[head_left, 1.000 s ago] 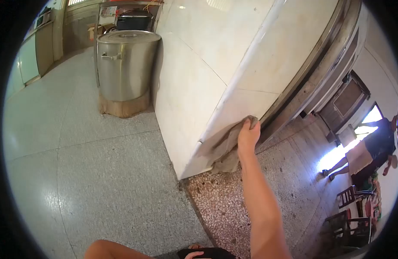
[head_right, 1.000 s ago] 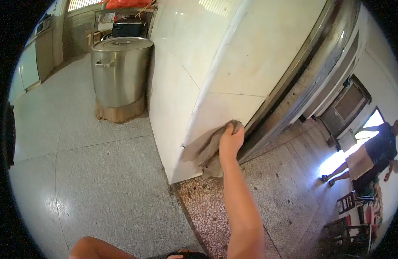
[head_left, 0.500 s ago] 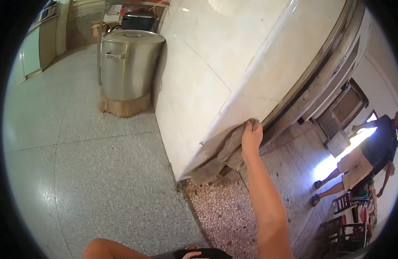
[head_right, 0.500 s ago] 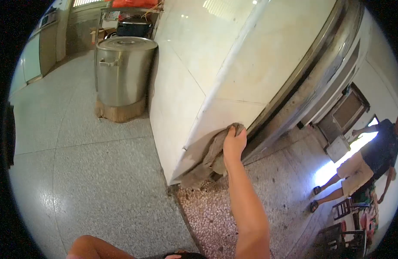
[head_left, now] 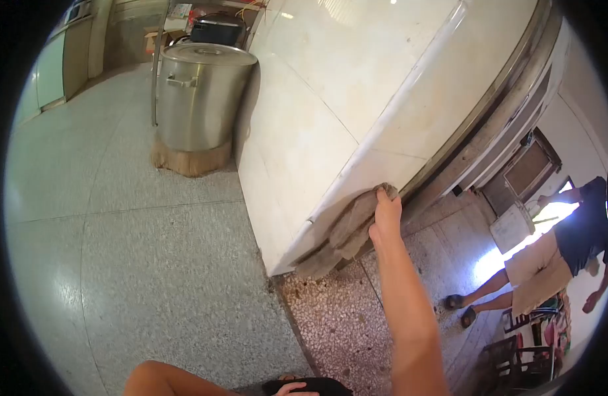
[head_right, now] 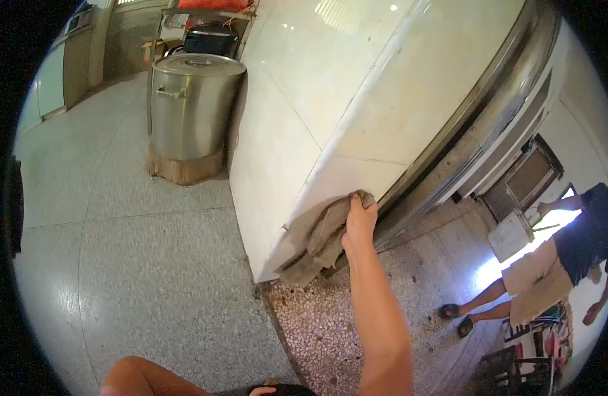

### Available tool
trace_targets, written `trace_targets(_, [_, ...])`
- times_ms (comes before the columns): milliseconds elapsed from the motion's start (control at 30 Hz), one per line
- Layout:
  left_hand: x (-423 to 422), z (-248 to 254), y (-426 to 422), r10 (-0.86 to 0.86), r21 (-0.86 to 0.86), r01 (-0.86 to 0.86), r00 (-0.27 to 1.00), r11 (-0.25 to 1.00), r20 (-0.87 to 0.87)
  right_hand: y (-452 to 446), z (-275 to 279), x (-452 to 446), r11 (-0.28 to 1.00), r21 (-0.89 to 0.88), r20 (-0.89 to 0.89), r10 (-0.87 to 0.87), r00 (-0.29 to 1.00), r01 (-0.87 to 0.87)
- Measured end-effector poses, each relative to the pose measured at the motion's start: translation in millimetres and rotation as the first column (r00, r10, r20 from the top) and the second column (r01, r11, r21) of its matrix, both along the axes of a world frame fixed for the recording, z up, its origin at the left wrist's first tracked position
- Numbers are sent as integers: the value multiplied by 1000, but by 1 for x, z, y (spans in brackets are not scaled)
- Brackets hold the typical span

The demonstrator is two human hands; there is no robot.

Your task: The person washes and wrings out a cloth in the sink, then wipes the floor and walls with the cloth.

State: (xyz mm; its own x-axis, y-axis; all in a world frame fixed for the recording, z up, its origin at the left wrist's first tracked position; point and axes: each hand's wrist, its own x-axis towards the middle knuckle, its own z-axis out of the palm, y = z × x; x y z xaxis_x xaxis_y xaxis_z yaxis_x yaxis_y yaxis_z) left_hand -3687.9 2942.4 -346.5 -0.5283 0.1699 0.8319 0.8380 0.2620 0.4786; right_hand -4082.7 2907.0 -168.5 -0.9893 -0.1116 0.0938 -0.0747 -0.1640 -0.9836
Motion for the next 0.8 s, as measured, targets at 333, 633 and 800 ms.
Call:
trace_targets(333, [2,1,-3,21,-18,-21,1000,1000,-1,12,3,-2,977,-153,111,164,980,-146])
trace_targets(633, [1,1,-4,-14,-25,14,1000,1000,12,19,-32,-40,990,-50,19,132,991,-131])
trace_targets(800, [1,-1,-5,-17,-12,17,1000,1000,15,19,-11,-26,986,-55,99,160,982,-156])
